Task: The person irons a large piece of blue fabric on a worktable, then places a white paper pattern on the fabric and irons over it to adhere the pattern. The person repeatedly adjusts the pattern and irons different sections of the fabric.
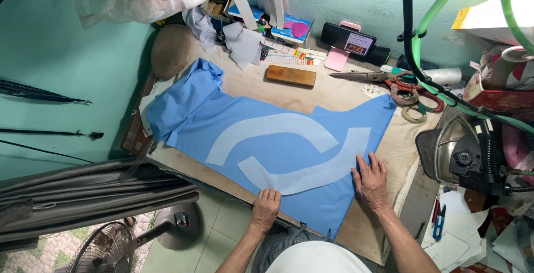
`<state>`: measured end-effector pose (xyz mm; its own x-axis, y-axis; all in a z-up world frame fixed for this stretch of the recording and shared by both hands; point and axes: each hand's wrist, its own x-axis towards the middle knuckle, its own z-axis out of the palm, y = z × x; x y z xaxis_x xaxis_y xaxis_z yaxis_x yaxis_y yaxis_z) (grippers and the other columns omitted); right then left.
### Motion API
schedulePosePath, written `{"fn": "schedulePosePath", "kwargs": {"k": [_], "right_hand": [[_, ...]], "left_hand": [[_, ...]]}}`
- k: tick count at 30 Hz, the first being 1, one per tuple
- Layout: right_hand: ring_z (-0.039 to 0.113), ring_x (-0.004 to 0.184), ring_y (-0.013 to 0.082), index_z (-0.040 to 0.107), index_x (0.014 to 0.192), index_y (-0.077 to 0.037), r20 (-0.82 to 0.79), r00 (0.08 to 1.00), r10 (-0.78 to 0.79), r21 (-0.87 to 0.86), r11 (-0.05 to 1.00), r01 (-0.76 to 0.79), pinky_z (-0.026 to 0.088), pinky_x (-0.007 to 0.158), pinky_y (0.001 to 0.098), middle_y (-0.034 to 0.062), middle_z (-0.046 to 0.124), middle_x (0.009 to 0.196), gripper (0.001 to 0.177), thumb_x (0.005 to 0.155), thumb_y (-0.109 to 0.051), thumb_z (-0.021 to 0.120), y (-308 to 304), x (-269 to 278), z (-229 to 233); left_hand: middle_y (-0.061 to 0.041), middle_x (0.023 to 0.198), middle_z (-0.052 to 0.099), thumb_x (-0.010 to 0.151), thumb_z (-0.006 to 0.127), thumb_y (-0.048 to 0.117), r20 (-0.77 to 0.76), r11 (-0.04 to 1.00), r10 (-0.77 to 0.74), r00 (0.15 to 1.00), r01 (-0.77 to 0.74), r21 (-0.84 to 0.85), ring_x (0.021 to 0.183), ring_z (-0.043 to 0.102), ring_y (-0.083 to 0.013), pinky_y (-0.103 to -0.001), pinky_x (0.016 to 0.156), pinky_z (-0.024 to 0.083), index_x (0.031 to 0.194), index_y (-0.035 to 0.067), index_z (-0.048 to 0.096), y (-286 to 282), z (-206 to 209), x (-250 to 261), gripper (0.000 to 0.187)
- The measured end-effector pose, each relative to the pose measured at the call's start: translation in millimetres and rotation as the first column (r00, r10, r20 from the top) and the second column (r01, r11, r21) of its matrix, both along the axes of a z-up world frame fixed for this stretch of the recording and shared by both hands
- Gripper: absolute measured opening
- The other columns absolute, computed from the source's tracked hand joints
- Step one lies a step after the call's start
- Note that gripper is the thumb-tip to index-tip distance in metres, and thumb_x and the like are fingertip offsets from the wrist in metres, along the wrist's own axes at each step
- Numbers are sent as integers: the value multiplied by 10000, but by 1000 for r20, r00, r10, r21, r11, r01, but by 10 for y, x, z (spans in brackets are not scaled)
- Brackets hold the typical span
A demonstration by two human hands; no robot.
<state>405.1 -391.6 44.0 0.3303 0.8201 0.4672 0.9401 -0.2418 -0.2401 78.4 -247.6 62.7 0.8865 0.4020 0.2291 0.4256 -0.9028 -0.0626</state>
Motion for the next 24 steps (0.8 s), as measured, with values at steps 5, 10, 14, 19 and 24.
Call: {"fn": "schedulePosePath", "kwargs": {"k": [5,10,14,19,24], "right_hand": [[556,1329,382,569,1392,-31,-12,1000,21,14,1000,-20,390,1092,510,137,654,1299,444,992,-218,617,-19,10,-38],[556,1318,386,534,1417,-8,27,999,32,26,999,-33,406,1076,508,153,641,1316,463,1000,-196,608,7,18,15],[549,1322,386,521,1435,-6,-2,1000,22,19,1000,-22,397,1087,502,163,620,1344,471,1007,-187,596,7,5,7],[509,1363,401,461,1478,3,2,1000,25,-16,1000,-25,378,1110,498,142,590,1408,521,1010,-193,579,23,3,6],[512,1366,410,460,1467,10,9,999,49,5,999,-49,387,1100,504,163,585,1429,506,1016,-186,579,16,-8,72]], "left_hand": [[-89,802,468,906,513,93,37,999,30,999,-29,-39,700,436,-262,-377,629,379,877,94,527,-34,-5,8,32],[-231,1455,498,1016,509,386,39,966,247,968,-243,-88,1351,485,-370,-526,1100,420,1362,42,546,113,-143,22,489],[-198,1526,425,925,577,277,-25,882,452,891,-451,-136,1408,413,-357,-560,1072,426,1330,103,525,199,-70,-57,444],[-172,1520,448,830,569,125,-19,765,611,791,-597,-243,1370,422,-361,-532,1065,371,1240,90,583,190,-213,-233,412],[-191,1497,468,885,569,66,81,792,584,807,-546,-273,1384,434,-368,-538,1079,389,1307,83,553,163,-125,-172,423]]}}
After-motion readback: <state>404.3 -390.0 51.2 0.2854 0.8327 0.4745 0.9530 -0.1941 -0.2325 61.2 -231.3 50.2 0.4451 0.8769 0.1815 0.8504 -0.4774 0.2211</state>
